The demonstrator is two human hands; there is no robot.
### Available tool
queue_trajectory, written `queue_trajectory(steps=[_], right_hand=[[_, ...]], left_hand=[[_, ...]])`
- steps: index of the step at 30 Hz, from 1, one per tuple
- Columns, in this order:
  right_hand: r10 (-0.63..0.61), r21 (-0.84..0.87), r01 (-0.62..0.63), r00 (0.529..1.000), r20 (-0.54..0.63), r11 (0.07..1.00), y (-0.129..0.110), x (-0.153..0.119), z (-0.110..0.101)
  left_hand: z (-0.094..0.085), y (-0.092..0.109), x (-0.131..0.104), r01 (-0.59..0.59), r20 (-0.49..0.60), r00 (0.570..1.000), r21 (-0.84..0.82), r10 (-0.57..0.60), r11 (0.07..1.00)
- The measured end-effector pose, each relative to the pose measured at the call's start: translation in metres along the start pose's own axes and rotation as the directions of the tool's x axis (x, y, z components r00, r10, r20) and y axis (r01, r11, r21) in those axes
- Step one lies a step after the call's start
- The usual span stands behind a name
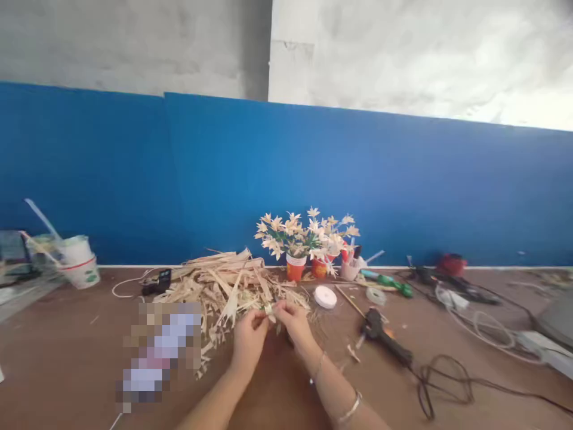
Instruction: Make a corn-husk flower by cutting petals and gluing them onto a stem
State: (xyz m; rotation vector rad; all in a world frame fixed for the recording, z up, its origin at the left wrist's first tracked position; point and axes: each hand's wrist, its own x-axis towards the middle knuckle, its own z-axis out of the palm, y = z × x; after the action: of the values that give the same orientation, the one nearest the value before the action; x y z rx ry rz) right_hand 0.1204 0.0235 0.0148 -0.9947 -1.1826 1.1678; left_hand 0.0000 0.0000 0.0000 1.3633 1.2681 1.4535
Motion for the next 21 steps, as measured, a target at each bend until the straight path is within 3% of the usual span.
queue_trajectory(steps=[21], right_hand=[[0.117,0.099,-0.115,0.993,-0.010,0.988,-0.016,-0.009,0.009]], left_hand=[[0.002,0.004,0.001,0.016,-0.062,0.998,0.036,-0.014,0.999]])
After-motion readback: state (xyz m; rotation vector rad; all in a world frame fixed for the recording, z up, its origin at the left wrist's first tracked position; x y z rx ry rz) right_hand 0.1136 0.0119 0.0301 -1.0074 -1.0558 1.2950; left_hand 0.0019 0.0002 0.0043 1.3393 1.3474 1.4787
